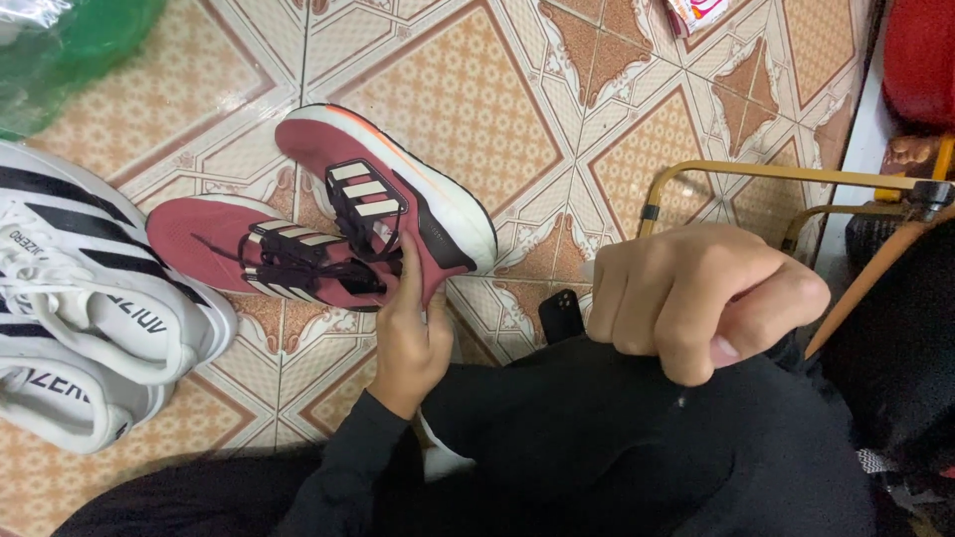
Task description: The person sits on the floor and wipes a white sneaker with a cloth, then places it beside its pair. They then pick up a red sneaker and wipe the sole and upper with the cloth, rotating the shoe to clean multiple sides before setting it down.
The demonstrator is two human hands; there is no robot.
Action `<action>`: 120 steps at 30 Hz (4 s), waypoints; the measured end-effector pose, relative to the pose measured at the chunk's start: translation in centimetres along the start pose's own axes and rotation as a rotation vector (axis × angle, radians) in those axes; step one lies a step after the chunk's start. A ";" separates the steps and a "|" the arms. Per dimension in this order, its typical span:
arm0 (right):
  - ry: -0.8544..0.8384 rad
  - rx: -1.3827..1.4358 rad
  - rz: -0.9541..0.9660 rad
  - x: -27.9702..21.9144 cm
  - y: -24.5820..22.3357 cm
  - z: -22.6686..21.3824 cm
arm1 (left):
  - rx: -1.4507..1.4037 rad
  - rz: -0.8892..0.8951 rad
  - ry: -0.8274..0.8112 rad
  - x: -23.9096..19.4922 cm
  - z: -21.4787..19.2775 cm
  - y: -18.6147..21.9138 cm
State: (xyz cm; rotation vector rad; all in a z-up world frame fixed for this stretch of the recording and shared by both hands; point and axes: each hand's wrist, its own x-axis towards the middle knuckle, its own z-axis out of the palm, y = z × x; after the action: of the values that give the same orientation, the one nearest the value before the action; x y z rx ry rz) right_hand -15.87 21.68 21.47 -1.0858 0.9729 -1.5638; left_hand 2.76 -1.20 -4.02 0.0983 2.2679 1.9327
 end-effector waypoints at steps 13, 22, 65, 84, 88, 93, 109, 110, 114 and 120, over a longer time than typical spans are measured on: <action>0.648 0.411 -0.052 -8.3 10.3 0.0 | 0.011 -0.053 -0.026 -0.5 0.0 -0.7; 0.918 0.367 -0.130 -8.2 16.3 1.7 | -0.111 -0.080 -0.012 -0.5 0.6 -0.7; 1.247 0.169 -0.038 -6.7 19.1 1.8 | -0.175 -0.098 0.012 -1.1 1.1 -2.5; 1.165 -0.556 0.341 -4.9 17.6 -3.0 | -0.034 -0.140 0.000 0.7 -1.9 1.4; 1.131 -0.643 0.318 -4.0 20.3 -6.7 | -0.016 -0.170 0.024 1.5 -2.3 2.8; 1.152 -0.803 0.281 -2.8 24.7 -11.2 | 0.068 -0.132 0.081 1.3 -1.4 2.0; 0.766 -1.198 0.375 -2.3 26.1 -14.0 | 0.176 0.135 -0.127 1.1 -0.6 -0.5; 0.793 -1.180 0.403 -3.2 27.0 -13.8 | 0.213 0.166 -0.137 1.1 -0.4 -0.6; 0.895 -1.132 0.513 -5.7 28.0 -10.5 | 0.219 0.173 -0.167 1.6 -0.8 0.7; 0.994 -0.898 0.650 -9.6 30.2 -7.5 | 0.158 0.103 -0.324 1.6 0.1 0.4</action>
State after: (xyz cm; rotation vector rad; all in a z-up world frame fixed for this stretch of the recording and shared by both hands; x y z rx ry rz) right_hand -13.82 25.05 -10.84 -0.3273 2.5551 -1.0384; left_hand 1.15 -0.82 -3.77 0.5165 2.2255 1.6363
